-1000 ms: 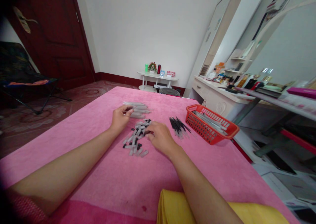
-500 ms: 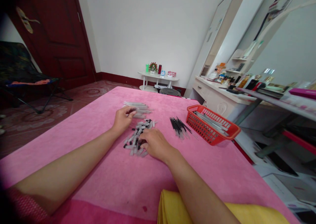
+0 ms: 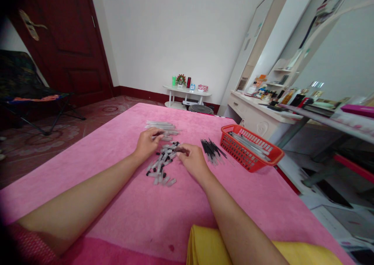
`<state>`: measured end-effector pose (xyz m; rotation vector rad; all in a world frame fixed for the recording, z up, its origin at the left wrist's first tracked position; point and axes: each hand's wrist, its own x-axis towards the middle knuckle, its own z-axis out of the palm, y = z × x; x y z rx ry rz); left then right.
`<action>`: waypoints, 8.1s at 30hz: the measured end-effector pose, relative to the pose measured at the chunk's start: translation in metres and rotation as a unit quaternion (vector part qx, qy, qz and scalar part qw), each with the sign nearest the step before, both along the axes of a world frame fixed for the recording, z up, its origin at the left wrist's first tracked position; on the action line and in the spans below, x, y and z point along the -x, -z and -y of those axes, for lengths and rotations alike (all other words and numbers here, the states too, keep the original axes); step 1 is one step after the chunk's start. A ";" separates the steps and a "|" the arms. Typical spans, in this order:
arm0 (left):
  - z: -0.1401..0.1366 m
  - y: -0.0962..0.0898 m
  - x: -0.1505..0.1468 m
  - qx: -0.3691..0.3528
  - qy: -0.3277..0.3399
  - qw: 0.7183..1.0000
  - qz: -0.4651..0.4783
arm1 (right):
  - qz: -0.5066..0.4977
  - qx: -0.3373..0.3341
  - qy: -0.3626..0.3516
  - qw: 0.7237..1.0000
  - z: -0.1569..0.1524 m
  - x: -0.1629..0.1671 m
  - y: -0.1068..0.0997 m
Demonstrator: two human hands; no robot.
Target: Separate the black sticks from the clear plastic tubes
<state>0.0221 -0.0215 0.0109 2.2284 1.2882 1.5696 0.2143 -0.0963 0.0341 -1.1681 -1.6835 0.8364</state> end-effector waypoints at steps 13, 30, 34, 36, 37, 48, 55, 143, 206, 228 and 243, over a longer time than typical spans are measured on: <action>0.009 -0.005 -0.004 -0.019 0.031 0.997 -0.072 | -0.079 0.023 0.070 0.994 -0.007 -0.013 0.002; 0.022 -0.007 -0.016 -0.078 0.134 0.967 -0.202 | -0.075 -0.020 0.097 0.992 -0.007 -0.012 -0.002; 0.022 -0.006 -0.017 -0.079 0.135 0.965 -0.210 | -0.051 -0.039 0.102 0.993 -0.007 -0.012 -0.002; 0.022 -0.006 -0.017 -0.080 0.134 0.965 -0.213 | -0.030 -0.047 0.107 0.993 -0.007 -0.013 -0.001; 0.022 -0.006 -0.017 -0.080 0.133 0.964 -0.214 | -0.020 -0.050 0.108 0.993 -0.007 -0.013 -0.001; 0.024 -0.008 -0.017 -0.081 0.137 0.966 -0.205 | 0.031 -0.071 0.113 0.991 -0.008 -0.014 0.001; 0.023 -0.008 -0.018 -0.083 0.137 0.965 -0.207 | 0.031 -0.072 0.113 0.990 -0.008 -0.014 0.002; 0.023 -0.006 -0.017 -0.105 0.162 0.962 -0.193 | 0.236 -0.088 0.094 0.963 0.003 -0.013 0.001; 0.020 -0.003 -0.014 -0.080 0.172 0.954 -0.233 | 0.298 -0.071 0.069 0.949 0.003 -0.011 0.003; 0.022 -0.005 -0.015 -0.077 0.172 0.952 -0.241 | 0.307 -0.082 0.067 0.946 0.003 -0.013 0.004; 0.021 -0.006 -0.014 -0.076 0.171 0.951 -0.245 | 0.266 -0.076 0.086 0.957 0.000 -0.013 0.007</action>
